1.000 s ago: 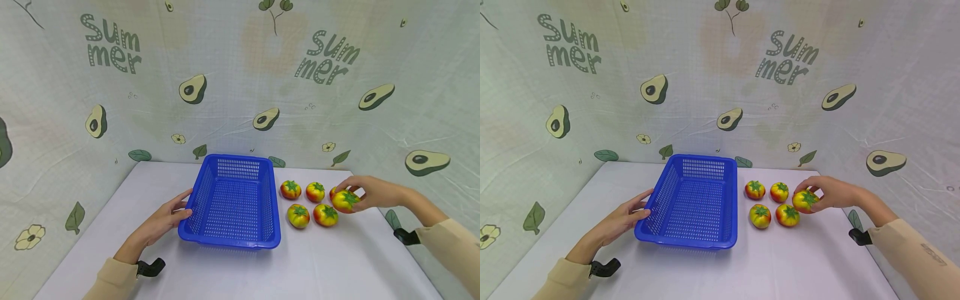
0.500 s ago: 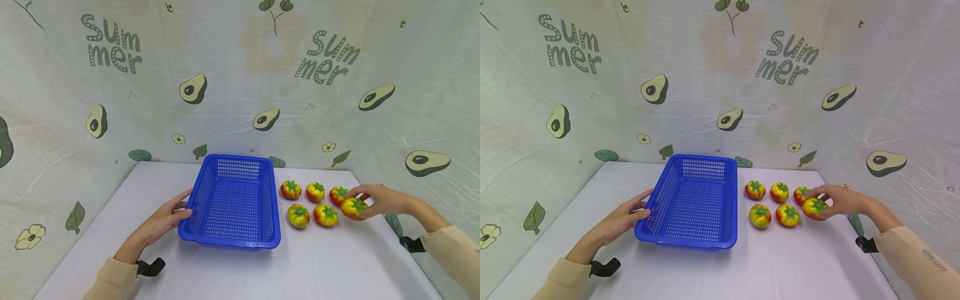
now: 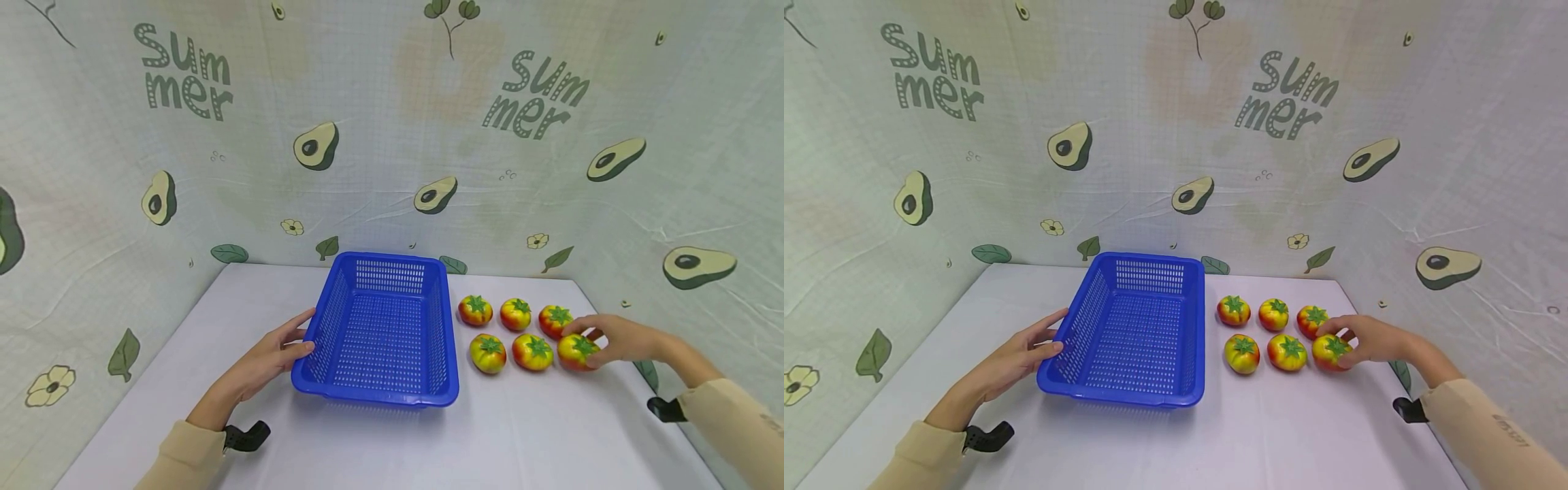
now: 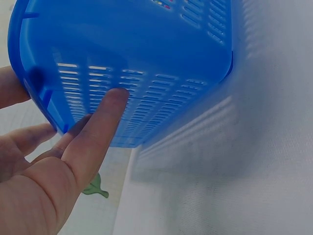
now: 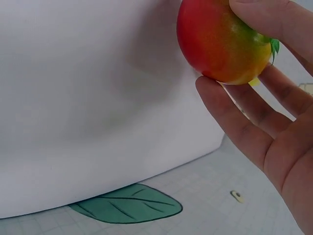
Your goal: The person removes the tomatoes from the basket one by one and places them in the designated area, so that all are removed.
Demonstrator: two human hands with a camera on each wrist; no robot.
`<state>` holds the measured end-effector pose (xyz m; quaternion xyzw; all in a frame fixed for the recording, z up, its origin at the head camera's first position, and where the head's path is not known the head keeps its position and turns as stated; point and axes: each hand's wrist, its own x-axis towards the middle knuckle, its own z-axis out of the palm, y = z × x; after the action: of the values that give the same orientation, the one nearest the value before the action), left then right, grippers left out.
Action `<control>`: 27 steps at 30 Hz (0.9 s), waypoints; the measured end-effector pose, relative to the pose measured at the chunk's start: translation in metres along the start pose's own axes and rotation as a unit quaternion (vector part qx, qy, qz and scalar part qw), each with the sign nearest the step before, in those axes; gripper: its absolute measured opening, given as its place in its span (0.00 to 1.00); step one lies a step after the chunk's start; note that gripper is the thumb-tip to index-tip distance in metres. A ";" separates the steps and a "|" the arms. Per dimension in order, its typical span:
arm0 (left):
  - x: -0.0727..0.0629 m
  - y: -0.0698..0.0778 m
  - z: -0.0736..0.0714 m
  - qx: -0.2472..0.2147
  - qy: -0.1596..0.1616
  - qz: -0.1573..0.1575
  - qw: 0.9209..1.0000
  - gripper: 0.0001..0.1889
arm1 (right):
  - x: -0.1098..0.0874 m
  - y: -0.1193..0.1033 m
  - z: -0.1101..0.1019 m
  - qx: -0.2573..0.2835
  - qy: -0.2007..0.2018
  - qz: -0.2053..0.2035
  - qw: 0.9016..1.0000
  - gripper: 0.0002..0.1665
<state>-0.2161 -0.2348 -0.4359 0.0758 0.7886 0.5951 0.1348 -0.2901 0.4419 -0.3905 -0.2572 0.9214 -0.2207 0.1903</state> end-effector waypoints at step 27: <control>0.000 0.001 -0.002 0.029 -0.003 0.001 1.000 0.41 | 0.001 0.007 0.014 0.025 -0.004 0.037 0.999 0.34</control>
<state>-0.2164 -0.2364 -0.4340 0.0821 0.8053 0.5715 0.1344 -0.2872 0.4423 -0.4062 -0.2187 0.9238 -0.2356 0.2080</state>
